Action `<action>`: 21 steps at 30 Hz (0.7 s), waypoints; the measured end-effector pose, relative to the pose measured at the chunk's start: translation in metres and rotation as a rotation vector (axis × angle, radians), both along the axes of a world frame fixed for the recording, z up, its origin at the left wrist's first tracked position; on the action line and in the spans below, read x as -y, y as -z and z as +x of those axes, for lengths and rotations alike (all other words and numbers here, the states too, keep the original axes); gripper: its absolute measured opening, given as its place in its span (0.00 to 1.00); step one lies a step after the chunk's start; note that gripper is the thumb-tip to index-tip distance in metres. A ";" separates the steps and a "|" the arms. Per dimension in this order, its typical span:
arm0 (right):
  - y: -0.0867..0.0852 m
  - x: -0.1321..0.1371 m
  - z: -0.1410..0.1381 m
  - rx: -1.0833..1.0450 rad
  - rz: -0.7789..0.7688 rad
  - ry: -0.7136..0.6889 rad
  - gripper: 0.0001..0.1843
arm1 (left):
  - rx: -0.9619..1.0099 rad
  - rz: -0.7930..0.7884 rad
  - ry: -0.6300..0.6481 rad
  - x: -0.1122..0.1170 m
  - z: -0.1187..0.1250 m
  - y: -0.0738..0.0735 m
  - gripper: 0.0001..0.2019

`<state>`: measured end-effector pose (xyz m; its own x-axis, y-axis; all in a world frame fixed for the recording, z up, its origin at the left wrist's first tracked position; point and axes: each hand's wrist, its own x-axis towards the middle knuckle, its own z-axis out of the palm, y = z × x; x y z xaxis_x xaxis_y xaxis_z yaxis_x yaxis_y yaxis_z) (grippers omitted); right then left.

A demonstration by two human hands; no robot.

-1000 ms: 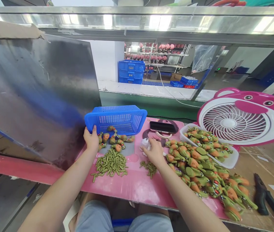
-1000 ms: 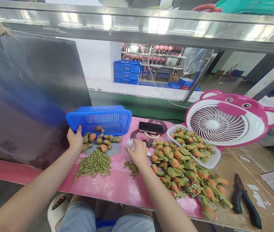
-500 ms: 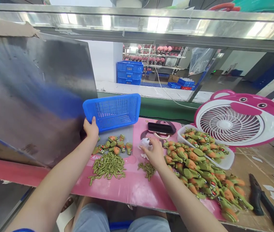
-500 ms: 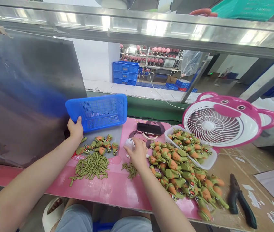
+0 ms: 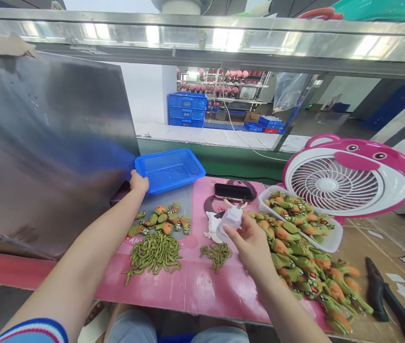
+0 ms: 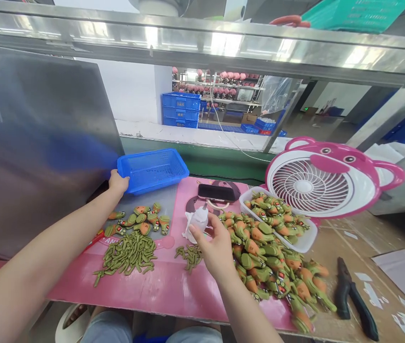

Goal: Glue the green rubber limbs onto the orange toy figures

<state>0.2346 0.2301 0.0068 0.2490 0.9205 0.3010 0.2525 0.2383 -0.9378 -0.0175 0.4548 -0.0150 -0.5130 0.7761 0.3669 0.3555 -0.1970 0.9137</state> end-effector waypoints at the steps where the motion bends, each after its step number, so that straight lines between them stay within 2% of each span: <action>1: 0.000 0.006 0.001 -0.059 -0.002 -0.009 0.21 | -0.056 -0.039 0.004 0.004 0.002 -0.001 0.14; 5: 0.005 0.033 0.005 -0.154 -0.105 0.011 0.25 | -0.304 -0.073 0.082 0.035 0.012 -0.013 0.19; 7: 0.009 0.047 0.005 -0.196 -0.160 0.020 0.28 | -0.461 -0.035 0.208 0.062 0.021 -0.018 0.20; 8: 0.010 0.053 0.005 -0.221 -0.171 0.031 0.27 | -0.551 -0.014 0.312 0.078 0.028 -0.018 0.19; 11: 0.013 0.069 0.003 -0.281 -0.160 0.100 0.25 | -0.828 -0.019 0.749 0.120 0.050 -0.011 0.11; 13: 0.015 0.077 0.005 -0.339 -0.137 0.146 0.25 | -0.955 -0.056 0.945 0.135 0.065 -0.002 0.05; 14: 0.017 0.080 0.008 -0.369 -0.131 0.154 0.25 | -0.994 -0.084 1.000 0.138 0.071 0.002 0.04; 17: 0.023 0.088 0.020 -0.415 -0.152 0.135 0.26 | -1.012 -0.173 1.052 0.132 0.083 0.006 0.07; 21: 0.026 0.103 0.029 -0.411 -0.189 0.107 0.25 | -0.837 -0.229 1.036 0.128 0.088 -0.009 0.09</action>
<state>0.2631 0.1269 -0.0196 0.4088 0.9125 -0.0133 -0.1357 0.0464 -0.9897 0.0710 0.3265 -0.0058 0.6527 0.7523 0.0901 0.5995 -0.5855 0.5456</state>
